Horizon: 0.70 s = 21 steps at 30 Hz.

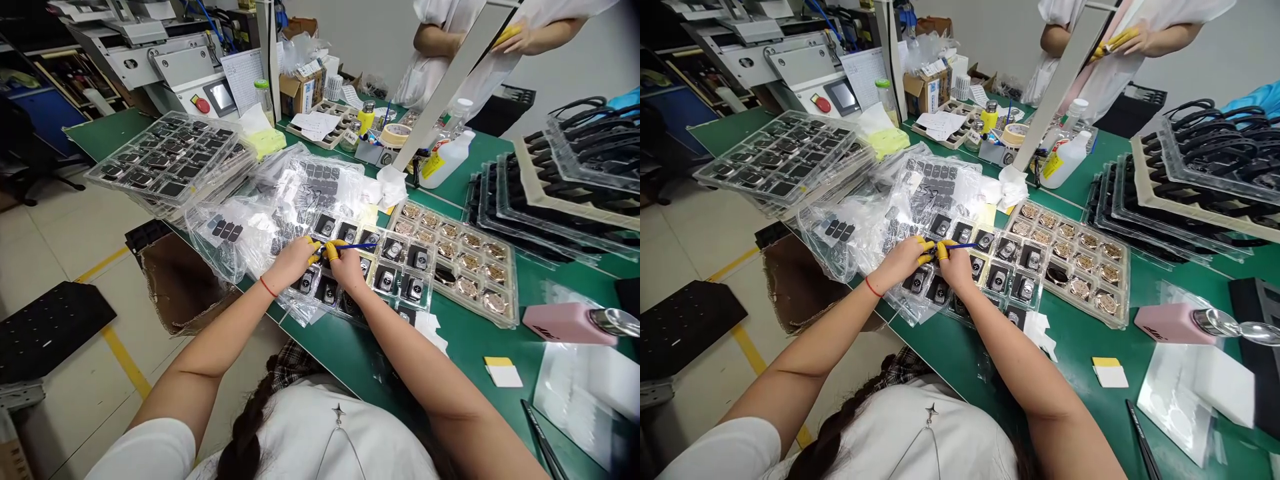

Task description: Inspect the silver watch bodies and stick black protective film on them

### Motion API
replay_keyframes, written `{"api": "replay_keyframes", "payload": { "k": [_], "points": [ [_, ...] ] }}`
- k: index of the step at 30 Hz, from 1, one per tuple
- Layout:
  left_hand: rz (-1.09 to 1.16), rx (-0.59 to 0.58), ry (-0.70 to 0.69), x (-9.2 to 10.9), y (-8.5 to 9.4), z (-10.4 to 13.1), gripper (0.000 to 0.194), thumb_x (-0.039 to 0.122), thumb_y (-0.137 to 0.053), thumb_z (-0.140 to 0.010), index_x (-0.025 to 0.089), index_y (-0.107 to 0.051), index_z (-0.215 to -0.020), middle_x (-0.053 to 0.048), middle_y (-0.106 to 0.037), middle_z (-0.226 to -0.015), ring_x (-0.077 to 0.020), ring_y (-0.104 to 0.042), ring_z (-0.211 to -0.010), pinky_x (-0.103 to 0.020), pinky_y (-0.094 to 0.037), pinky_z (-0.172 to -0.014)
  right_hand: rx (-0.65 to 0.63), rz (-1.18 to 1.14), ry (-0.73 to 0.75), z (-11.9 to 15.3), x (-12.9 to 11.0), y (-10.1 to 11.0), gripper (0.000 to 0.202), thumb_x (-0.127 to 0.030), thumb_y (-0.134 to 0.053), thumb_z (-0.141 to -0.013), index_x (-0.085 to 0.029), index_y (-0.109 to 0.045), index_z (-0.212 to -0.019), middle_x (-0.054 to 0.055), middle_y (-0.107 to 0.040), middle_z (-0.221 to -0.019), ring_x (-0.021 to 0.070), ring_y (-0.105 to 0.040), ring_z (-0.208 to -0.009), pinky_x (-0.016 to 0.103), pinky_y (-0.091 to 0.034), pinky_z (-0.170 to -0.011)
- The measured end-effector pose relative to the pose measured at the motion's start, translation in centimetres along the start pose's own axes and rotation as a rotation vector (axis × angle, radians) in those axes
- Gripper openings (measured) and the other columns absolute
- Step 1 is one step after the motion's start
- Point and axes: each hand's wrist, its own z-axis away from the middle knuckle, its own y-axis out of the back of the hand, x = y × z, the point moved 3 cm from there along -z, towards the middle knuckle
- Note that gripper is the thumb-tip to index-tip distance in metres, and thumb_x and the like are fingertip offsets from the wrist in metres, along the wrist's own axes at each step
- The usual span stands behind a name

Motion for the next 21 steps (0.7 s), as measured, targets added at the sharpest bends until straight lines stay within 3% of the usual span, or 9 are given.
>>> {"api": "replay_keyframes", "payload": {
  "k": [4, 12, 17, 21],
  "points": [
    [-0.022, -0.007, 0.003, 0.0, -0.22, -0.1, 0.018, 0.015, -0.051, -0.089, 0.015, -0.061, -0.105, -0.009, -0.059, -0.093, -0.0227, -0.058, -0.09, -0.033, -0.046, -0.077, -0.006, -0.011, -0.033, -0.25, 0.37, 0.09, 0.037, -0.039, -0.046, -0.089, -0.018, -0.066, -0.066, 0.009, -0.07, -0.08, 0.0231, -0.063, -0.071, 0.035, -0.048, -0.068],
    [-0.079, -0.031, -0.003, 0.34, 0.0, -0.24, 0.014, 0.016, -0.052, -0.089, 0.013, -0.062, -0.099, -0.009, -0.059, -0.089, -0.0231, -0.057, -0.088, -0.032, -0.046, -0.074, -0.031, -0.108, -0.062, -0.41, 0.26, 0.32, 0.039, -0.042, -0.047, -0.088, -0.017, -0.069, -0.067, 0.008, -0.069, -0.074, 0.0207, -0.063, -0.072, 0.03, -0.047, -0.066],
    [-0.106, -0.043, 0.013, 0.44, 0.03, -0.33, 0.013, 0.018, -0.052, -0.09, 0.013, -0.064, -0.089, -0.009, -0.059, -0.087, -0.0226, -0.058, -0.085, -0.031, -0.045, -0.071, -0.042, -0.166, -0.107, -0.54, 0.42, 0.0, 0.035, -0.04, -0.052, -0.085, -0.016, -0.069, -0.066, 0.006, -0.067, -0.068, 0.0164, -0.057, -0.058, 0.028, -0.043, -0.057],
    [-0.112, -0.046, 0.022, 0.5, 0.24, -0.35, 0.014, 0.018, -0.051, -0.09, 0.013, -0.064, -0.094, -0.009, -0.059, -0.089, -0.0217, -0.058, -0.085, -0.03, -0.044, -0.071, -0.03, -0.234, -0.168, -0.43, 0.56, -0.13, 0.036, -0.043, -0.054, -0.083, -0.015, -0.067, -0.064, 0.004, -0.063, -0.06, 0.0127, -0.048, -0.047, 0.025, -0.037, -0.048]
  ]
}}
